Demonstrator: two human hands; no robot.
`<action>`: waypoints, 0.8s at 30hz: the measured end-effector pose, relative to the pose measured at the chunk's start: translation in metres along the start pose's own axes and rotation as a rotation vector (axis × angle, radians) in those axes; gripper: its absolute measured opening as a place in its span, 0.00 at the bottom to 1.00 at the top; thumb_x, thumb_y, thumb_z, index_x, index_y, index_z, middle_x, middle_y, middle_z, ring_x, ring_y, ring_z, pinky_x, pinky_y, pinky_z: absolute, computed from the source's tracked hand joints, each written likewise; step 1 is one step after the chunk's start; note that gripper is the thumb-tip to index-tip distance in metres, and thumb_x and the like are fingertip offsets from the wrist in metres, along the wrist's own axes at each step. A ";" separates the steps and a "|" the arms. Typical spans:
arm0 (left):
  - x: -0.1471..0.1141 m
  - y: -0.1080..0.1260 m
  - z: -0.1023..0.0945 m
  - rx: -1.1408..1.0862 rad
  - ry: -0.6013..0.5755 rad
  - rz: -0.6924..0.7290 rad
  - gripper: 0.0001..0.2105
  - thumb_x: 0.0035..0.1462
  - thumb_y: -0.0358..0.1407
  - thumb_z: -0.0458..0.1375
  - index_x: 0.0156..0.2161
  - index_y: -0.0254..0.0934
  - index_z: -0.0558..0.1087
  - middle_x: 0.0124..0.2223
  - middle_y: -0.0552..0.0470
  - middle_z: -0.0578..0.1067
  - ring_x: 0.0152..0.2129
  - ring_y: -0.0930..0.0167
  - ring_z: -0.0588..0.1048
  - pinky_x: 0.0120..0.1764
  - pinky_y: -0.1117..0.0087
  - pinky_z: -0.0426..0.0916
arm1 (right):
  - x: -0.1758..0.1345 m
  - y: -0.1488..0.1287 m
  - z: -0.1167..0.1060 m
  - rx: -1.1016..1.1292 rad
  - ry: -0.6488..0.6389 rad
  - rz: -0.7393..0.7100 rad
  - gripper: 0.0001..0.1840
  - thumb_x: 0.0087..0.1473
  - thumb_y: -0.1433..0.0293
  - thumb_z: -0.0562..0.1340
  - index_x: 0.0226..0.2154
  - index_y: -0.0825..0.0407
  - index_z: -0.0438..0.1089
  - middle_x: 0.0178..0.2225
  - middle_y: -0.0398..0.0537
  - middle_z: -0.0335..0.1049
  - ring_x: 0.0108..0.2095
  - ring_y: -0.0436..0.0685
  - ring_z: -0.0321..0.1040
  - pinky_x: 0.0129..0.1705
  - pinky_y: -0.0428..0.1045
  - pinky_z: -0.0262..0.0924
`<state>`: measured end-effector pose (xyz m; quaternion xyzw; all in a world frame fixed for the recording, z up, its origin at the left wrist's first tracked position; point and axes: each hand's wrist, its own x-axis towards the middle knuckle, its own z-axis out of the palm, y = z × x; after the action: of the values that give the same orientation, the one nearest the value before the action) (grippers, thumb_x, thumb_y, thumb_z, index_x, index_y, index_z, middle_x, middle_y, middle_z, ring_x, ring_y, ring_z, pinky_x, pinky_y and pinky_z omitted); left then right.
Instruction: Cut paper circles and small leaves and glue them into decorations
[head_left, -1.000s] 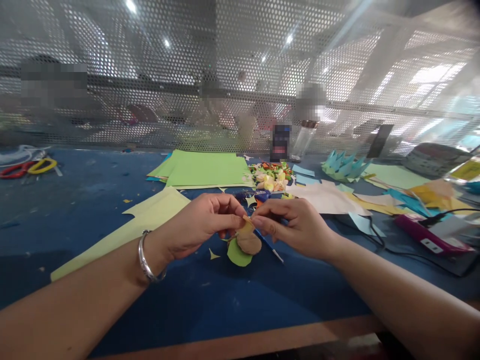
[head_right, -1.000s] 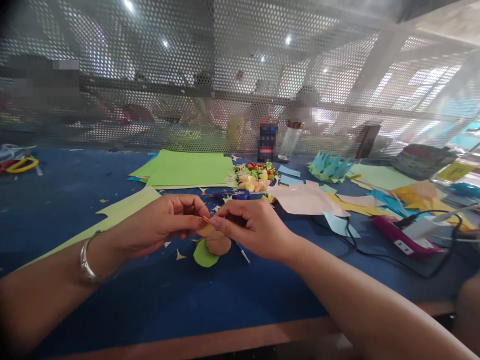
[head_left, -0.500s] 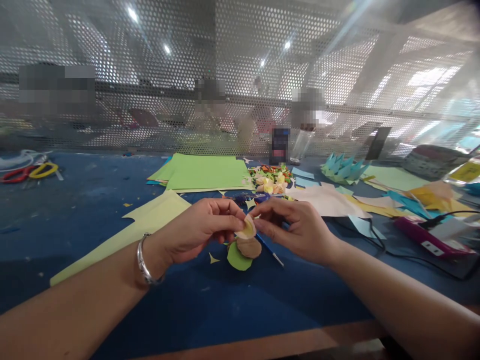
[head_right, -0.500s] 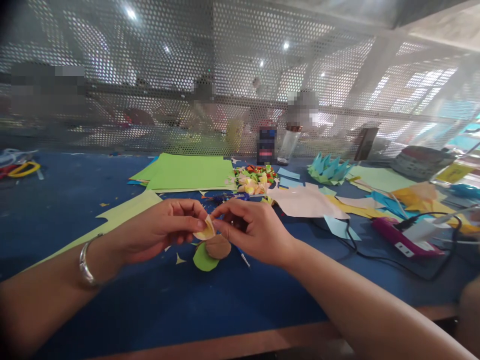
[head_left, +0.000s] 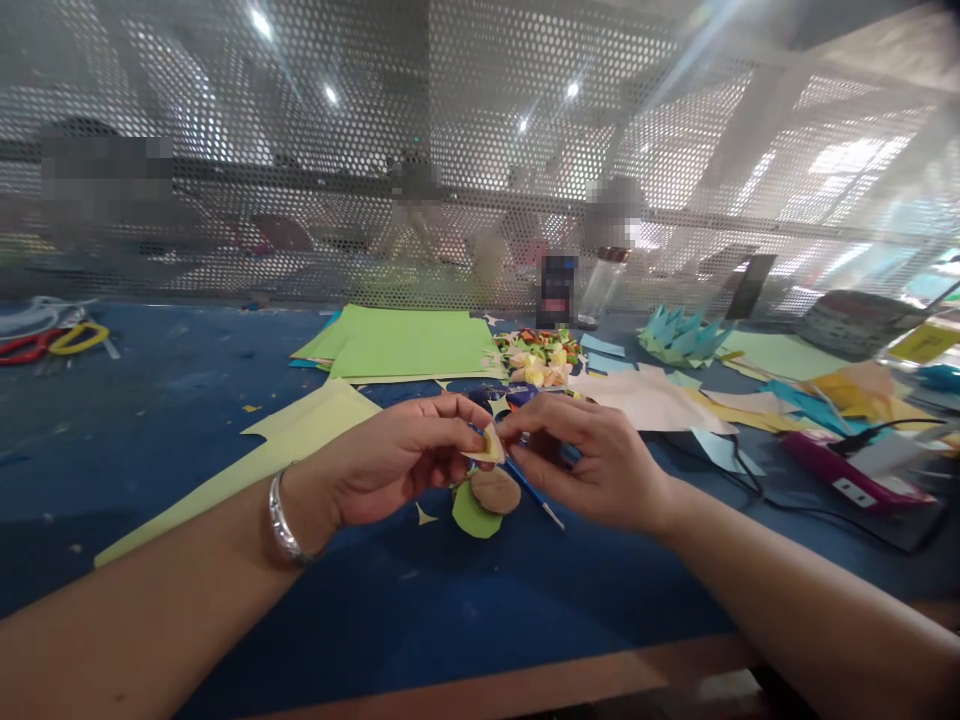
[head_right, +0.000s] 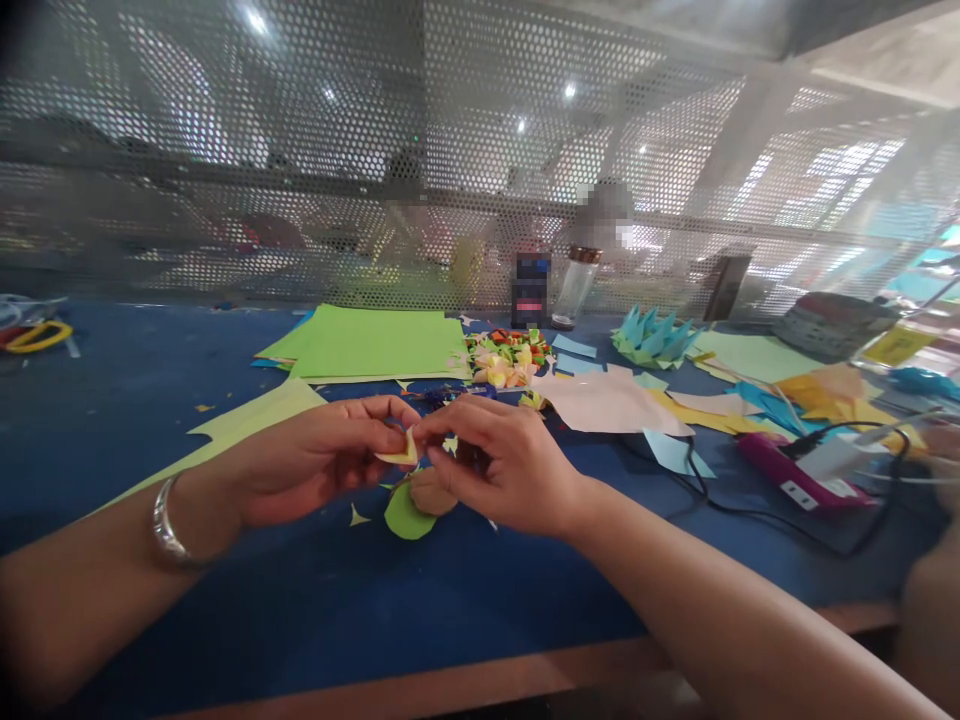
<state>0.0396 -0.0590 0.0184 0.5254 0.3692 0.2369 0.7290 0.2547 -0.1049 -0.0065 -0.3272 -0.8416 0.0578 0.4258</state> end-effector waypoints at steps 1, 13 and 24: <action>0.000 0.000 0.000 -0.002 -0.005 -0.006 0.08 0.49 0.29 0.67 0.36 0.36 0.75 0.29 0.55 0.73 0.21 0.79 0.65 0.25 0.78 0.60 | 0.000 0.001 0.000 -0.012 -0.005 -0.013 0.10 0.60 0.75 0.62 0.44 0.52 0.74 0.34 0.46 0.75 0.28 0.48 0.68 0.31 0.46 0.64; -0.003 0.002 0.000 -0.179 -0.038 0.008 0.09 0.55 0.27 0.65 0.41 0.37 0.74 0.29 0.55 0.73 0.20 0.80 0.67 0.24 0.82 0.63 | -0.001 0.003 -0.001 -0.042 0.044 -0.072 0.07 0.62 0.76 0.61 0.42 0.51 0.73 0.34 0.48 0.73 0.33 0.52 0.71 0.37 0.49 0.66; -0.004 0.000 0.007 -0.184 -0.050 0.036 0.05 0.57 0.25 0.62 0.38 0.34 0.72 0.28 0.54 0.74 0.19 0.81 0.68 0.23 0.83 0.63 | 0.003 -0.004 0.000 0.002 0.093 -0.094 0.07 0.62 0.77 0.62 0.41 0.51 0.74 0.44 0.54 0.74 0.44 0.56 0.73 0.46 0.53 0.69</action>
<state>0.0427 -0.0656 0.0208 0.4685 0.3178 0.2697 0.7789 0.2515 -0.1060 -0.0024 -0.2892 -0.8353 0.0232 0.4670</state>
